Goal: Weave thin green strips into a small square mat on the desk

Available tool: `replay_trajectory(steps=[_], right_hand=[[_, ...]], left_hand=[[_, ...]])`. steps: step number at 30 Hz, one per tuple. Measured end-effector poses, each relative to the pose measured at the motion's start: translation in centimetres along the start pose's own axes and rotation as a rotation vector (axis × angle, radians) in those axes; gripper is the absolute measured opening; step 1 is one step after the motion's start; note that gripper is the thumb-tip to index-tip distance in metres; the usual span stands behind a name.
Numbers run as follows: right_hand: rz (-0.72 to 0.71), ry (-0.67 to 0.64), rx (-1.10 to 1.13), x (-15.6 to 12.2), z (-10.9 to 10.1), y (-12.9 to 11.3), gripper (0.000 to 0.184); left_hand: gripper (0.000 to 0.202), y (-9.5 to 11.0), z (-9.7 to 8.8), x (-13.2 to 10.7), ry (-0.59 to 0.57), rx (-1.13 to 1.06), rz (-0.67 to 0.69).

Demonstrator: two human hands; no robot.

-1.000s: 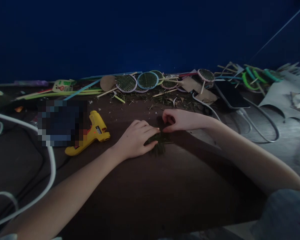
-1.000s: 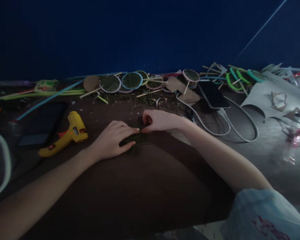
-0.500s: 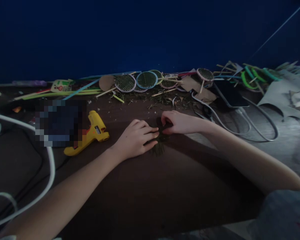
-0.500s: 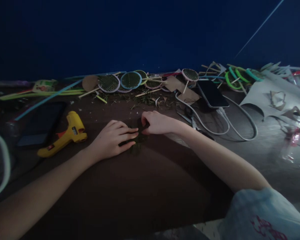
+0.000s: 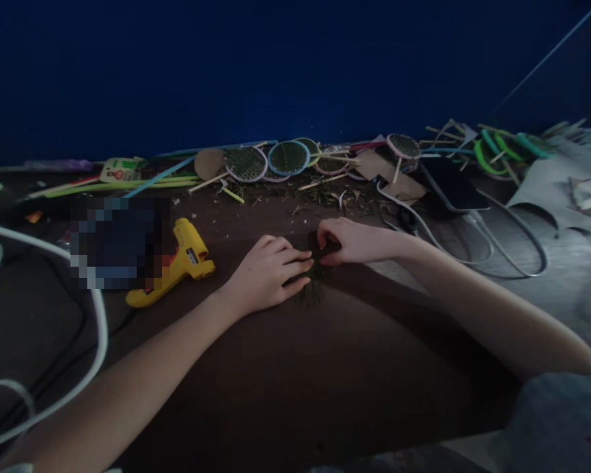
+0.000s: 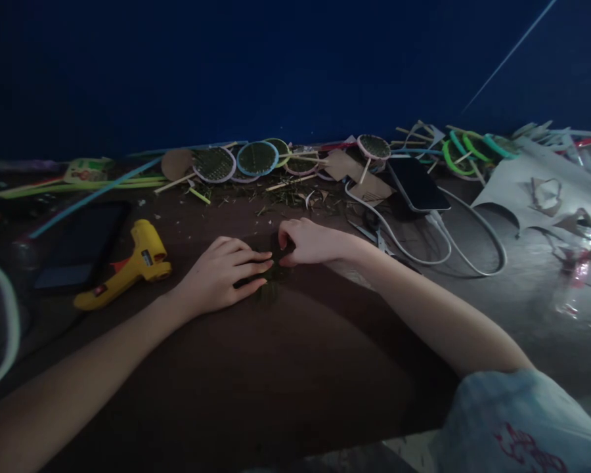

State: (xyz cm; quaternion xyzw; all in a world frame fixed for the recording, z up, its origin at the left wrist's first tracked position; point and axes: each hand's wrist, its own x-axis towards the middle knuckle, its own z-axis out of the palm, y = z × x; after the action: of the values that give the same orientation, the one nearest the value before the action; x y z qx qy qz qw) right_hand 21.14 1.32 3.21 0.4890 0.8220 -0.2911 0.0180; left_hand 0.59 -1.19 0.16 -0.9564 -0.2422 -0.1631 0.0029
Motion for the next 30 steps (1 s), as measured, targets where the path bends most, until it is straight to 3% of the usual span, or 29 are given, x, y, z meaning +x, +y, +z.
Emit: replay_trajectory(steps=[30], right_hand=[[-0.018, 0.074, -0.03, 0.25, 0.66, 0.14, 0.021]], left_hand=[[0.026, -0.1, 0.19, 0.0, 0.004, -0.001, -0.003]])
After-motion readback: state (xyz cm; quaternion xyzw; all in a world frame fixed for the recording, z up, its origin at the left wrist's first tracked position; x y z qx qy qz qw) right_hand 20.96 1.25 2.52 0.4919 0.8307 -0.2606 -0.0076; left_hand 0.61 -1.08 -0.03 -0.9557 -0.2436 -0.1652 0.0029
